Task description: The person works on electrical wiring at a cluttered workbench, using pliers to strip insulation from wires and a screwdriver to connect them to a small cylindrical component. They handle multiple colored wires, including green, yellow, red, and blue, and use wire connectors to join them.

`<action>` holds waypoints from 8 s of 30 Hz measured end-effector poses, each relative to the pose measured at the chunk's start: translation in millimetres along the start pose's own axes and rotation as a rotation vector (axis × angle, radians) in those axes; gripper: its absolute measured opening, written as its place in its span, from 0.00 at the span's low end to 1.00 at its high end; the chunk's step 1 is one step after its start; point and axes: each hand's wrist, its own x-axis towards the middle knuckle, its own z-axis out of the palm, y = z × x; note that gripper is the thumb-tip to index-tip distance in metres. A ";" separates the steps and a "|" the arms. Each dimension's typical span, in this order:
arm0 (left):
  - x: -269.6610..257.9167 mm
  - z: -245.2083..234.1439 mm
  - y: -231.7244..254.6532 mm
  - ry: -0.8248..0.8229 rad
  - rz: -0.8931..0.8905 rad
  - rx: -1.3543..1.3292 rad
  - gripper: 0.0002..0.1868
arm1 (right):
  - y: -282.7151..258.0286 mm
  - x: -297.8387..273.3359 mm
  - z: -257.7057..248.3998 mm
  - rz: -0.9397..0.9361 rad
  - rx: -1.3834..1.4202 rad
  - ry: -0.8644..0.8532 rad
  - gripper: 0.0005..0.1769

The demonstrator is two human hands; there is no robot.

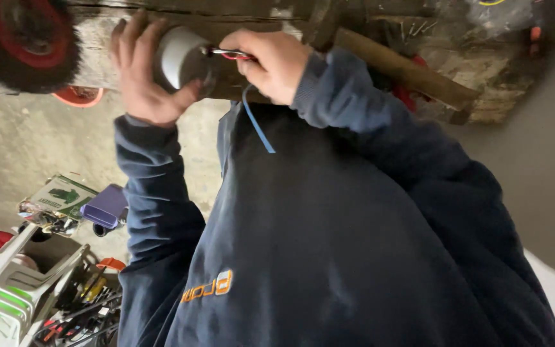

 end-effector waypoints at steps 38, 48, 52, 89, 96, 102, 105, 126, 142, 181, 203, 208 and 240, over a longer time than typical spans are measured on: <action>47.8 -46.7 7.9 -0.516 0.513 -0.560 0.07 | -149.0 32.7 -52.5 -0.744 -0.991 0.132 0.15; 33.6 -59.8 34.4 -0.542 0.064 -0.423 0.20 | -35.9 -75.4 -82.0 -0.080 -0.576 0.385 0.31; 48.4 -60.7 35.7 -0.475 0.344 -0.595 0.12 | -4.7 -119.6 -66.5 0.102 -0.665 0.478 0.20; 38.7 -26.0 6.7 -0.594 0.112 -1.251 0.10 | 15.6 -158.0 11.8 0.280 0.614 0.113 0.49; 34.3 -26.5 -1.3 -0.548 0.081 -1.255 0.12 | 48.9 -164.6 52.9 0.204 0.814 0.353 0.36; 30.5 -22.0 -10.4 -0.544 0.142 -1.416 0.12 | 12.0 -130.3 29.9 0.433 -0.142 0.167 0.33; 27.3 -18.4 -12.7 -0.557 0.107 -1.490 0.11 | -26.7 -97.2 24.4 0.246 -0.558 0.047 0.31; 36.8 -11.6 -8.8 -0.589 0.024 -1.579 0.16 | -108.2 9.4 -9.5 -0.138 -1.109 -0.057 0.24; 40.4 -17.7 -6.4 -0.580 0.050 -1.597 0.15 | -94.7 24.2 -13.6 -0.189 -1.079 0.033 0.23; 48.0 -11.2 -46.1 -0.442 -0.077 -1.491 0.12 | -33.1 -49.9 18.2 0.444 -0.762 -0.016 0.24; 54.0 -36.4 -9.1 -0.281 0.046 -0.982 0.09 | -45.8 -21.0 29.5 0.009 -0.124 0.042 0.55; 65.7 -35.1 0.4 -0.094 0.079 -0.725 0.07 | -38.6 22.5 47.0 0.023 -0.076 -0.032 0.72; 105.8 -10.9 0.4 0.359 0.193 -0.302 0.08 | -31.0 56.9 18.1 0.087 -0.077 0.207 0.25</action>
